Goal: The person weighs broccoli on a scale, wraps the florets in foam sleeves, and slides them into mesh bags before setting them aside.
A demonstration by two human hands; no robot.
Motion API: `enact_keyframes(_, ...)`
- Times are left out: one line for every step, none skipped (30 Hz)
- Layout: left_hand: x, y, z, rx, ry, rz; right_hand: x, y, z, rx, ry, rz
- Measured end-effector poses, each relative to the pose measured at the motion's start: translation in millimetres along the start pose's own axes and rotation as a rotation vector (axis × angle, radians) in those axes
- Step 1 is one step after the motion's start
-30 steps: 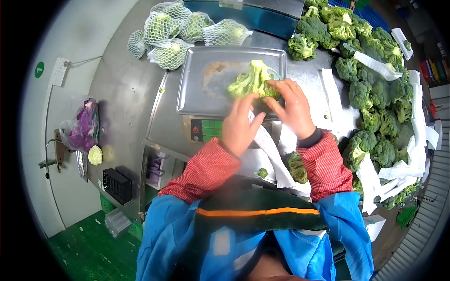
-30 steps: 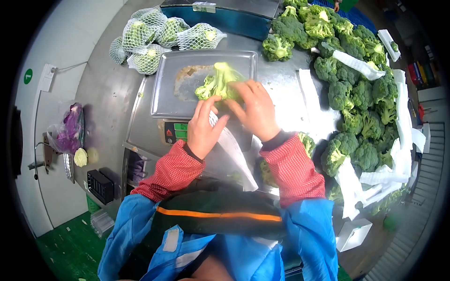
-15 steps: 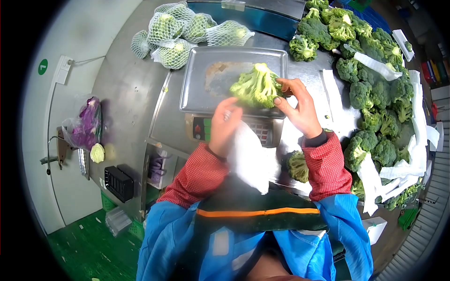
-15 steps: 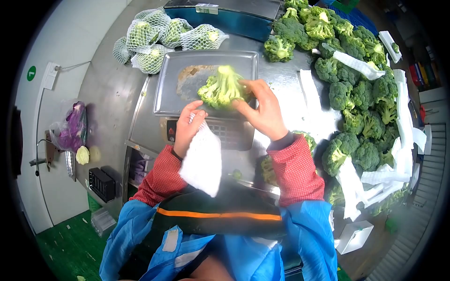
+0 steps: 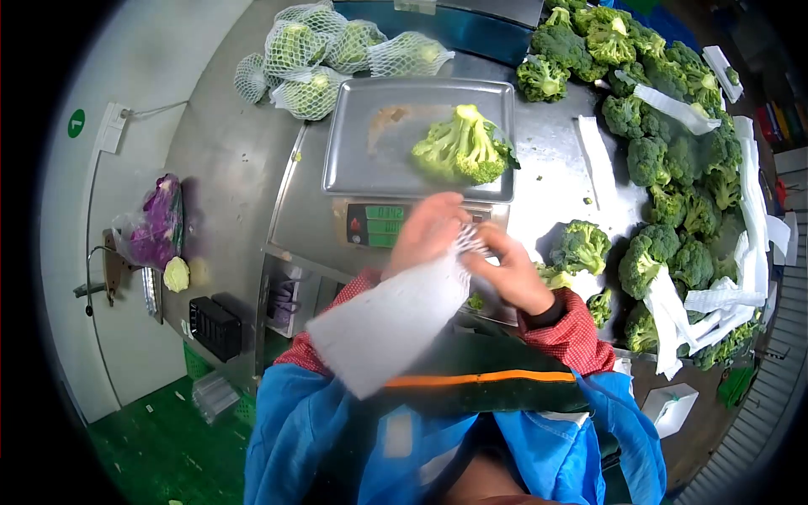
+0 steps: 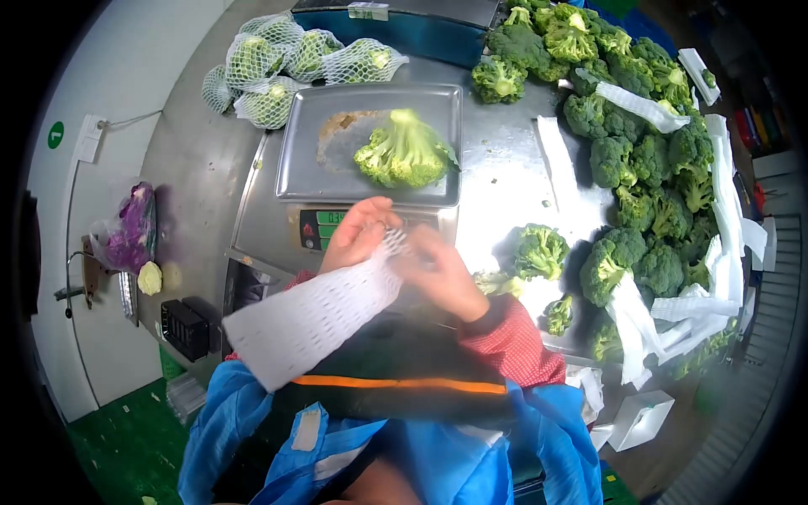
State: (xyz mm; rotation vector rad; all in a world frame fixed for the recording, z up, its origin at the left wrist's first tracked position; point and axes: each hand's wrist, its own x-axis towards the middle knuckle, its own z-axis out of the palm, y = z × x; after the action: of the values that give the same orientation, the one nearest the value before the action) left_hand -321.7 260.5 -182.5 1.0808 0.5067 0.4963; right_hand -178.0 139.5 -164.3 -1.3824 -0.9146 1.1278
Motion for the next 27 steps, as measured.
enact_keyframes(-2.3, -3.1, -7.6, 0.138, -0.034, -0.057, -2.1, 2.1, -4.3, 0.124, 0.027, 0.032)
enact_keyframes(-4.7, -6.2, -15.2, 0.277, -0.076, -0.109, -2.7, 0.8, -9.5, 0.515, 0.110, 0.066)
enact_keyframes(-11.3, 10.6, -10.3, 0.273, -0.166, -0.311, -1.6, -15.1, -14.1, 0.843, 0.078, 0.051)
enact_keyframes(-18.7, 27.3, -5.9, 0.262, -0.256, -0.516, -3.1, -18.9, -16.9, 0.862, 0.081, 0.109)
enact_keyframes(-25.0, 29.5, -11.8, 0.246, -0.328, -0.596, -5.0, -18.5, -19.2, 0.881, 0.084, 0.167)
enact_keyframes(-31.3, 31.7, -17.8, 0.235, -0.401, -0.675, -9.0, -2.3, -19.3, 0.773, 0.070, 0.268)
enact_keyframes(-35.9, 26.0, -30.0, 0.223, -0.457, -0.628, -14.8, -4.1, -8.7, 0.797, 0.053, 0.359)
enact_keyframes(-37.3, 21.5, -40.1, 0.216, -0.396, -0.606, -24.6, 10.5, -2.3, 0.715, -0.005, 0.411)
enact_keyframes(-36.7, 22.7, -44.6, 0.055, -0.300, -0.560, -32.5, 24.3, 2.5, 0.629, -0.061, 0.458)
enact_keyframes(-35.5, 23.8, -48.3, -0.104, -0.206, -0.510, -33.8, 10.2, 13.1, 0.668, -0.278, 0.473)
enact_keyframes(-34.3, 24.8, -51.2, -0.262, -0.112, -0.458, -38.4, 35.3, 9.8, 0.362, -0.448, 0.424)
enact_keyframes(-33.6, 28.9, -42.8, -0.256, -0.038, -0.421, -33.4, 24.9, 11.7, 0.374, -0.463, 0.438)
enact_keyframes(-31.0, 35.2, -42.1, -0.338, -0.036, -0.513, -25.2, 9.7, 12.0, 0.386, -0.478, 0.448)
enact_keyframes(-26.9, 41.5, -42.3, -0.416, -0.036, -0.606, -16.7, 1.0, 10.5, 0.406, -0.398, 0.466)
enact_keyframes(-21.9, 45.8, -44.0, -0.492, -0.038, -0.698, -7.7, 0.2, 3.9, 0.263, -0.385, 0.448)
enact_keyframes(-16.2, 35.8, -58.6, -0.582, -0.133, -0.696, -2.1, 0.2, 2.0, 0.344, -0.293, 0.362)
enact_keyframes(-13.9, 36.9, -67.2, -0.402, -0.184, -0.674, 2.2, 0.0, 0.5, 0.423, -0.197, 0.274)
enact_keyframes(-11.6, 43.6, -70.5, -0.224, -0.235, -0.647, 4.9, -8.2, -3.3, 0.542, -0.126, 0.219)
enact_keyframes(-6.2, 58.8, -69.0, -0.047, -0.285, -0.613, 4.0, -15.2, -2.6, 0.645, 0.002, 0.186)
enact_keyframes(3.2, 82.4, -73.5, 0.039, -0.350, -0.624, 8.0, -16.3, -2.2, 0.743, 0.020, 0.145)
enact_keyframes(15.5, 97.1, -79.1, 0.141, -0.341, -0.568, 12.5, -17.2, -1.2, 0.841, 0.037, 0.102)
enact_keyframes(28.5, 108.2, -85.3, 0.241, -0.331, -0.510, 15.4, -20.2, 0.3, 0.836, 0.108, 0.080)
enact_keyframes(44.5, 118.4, -87.9, 0.338, -0.318, -0.447, 18.6, -25.4, 1.3, 0.830, 0.177, 0.058)
enact_keyframes(65.2, 131.7, -85.6, 0.540, -0.279, -0.349, 21.7, -29.2, 1.8, 0.824, 0.246, 0.036)
enact_keyframes(89.1, 141.1, -84.5, 0.737, -0.236, -0.245, 24.8, -29.9, -7.5, 0.860, 0.197, -0.044)
enact_keyframes(117.4, 139.3, -87.4, 0.951, -0.222, -0.086, 34.6, -43.6, -1.0, 0.706, 0.459, -0.009)
enact_keyframes(146.9, 133.4, -89.0, 1.157, -0.203, 0.085, 44.9, -56.6, 4.8, 0.541, 0.714, 0.027)
